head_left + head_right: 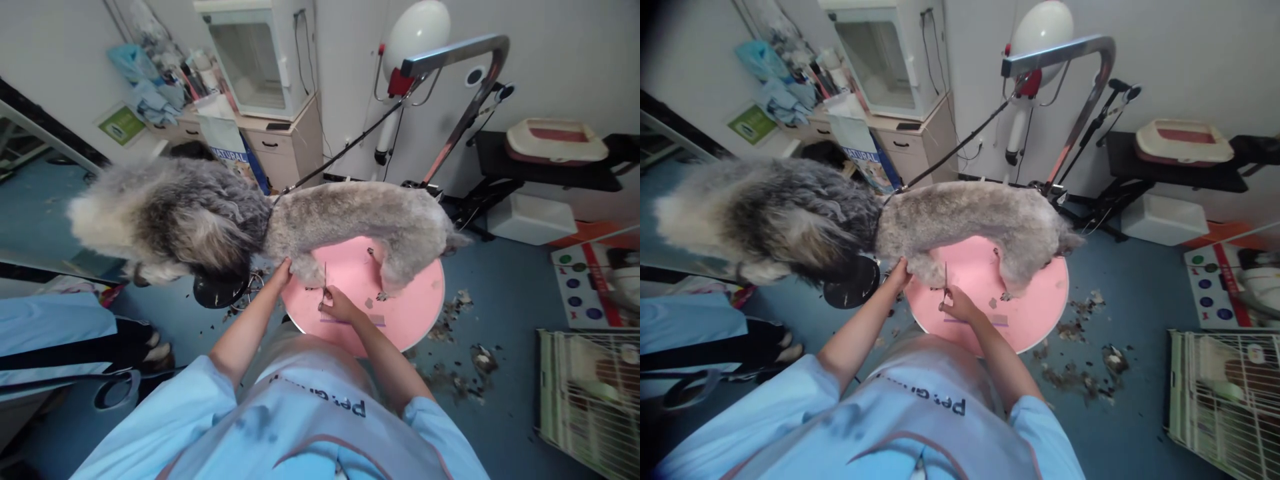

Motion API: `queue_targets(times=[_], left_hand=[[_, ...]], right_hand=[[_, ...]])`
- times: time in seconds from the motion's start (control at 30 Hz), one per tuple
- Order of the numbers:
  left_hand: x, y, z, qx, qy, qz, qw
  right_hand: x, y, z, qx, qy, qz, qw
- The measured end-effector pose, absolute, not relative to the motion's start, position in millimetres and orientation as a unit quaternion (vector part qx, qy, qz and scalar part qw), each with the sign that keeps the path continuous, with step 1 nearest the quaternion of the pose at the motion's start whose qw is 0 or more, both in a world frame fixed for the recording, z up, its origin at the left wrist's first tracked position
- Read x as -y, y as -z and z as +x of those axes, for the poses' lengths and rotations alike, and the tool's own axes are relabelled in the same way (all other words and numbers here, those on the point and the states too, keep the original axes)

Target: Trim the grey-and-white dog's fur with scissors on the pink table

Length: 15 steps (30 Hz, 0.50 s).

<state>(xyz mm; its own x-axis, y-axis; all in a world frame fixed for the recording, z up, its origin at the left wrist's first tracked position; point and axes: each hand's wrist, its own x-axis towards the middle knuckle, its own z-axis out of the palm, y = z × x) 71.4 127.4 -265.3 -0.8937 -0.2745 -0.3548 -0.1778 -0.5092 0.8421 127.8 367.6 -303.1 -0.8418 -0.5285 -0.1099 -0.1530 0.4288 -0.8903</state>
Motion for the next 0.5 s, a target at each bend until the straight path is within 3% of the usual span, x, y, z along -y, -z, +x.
queue_targets(times=[0.5], left_hand=[[-138.1,248.4,74.4,0.493,0.827,0.268,0.042]], right_hand=[[-359.9,310.4,134.6,-0.832,0.501,-0.136,0.197]])
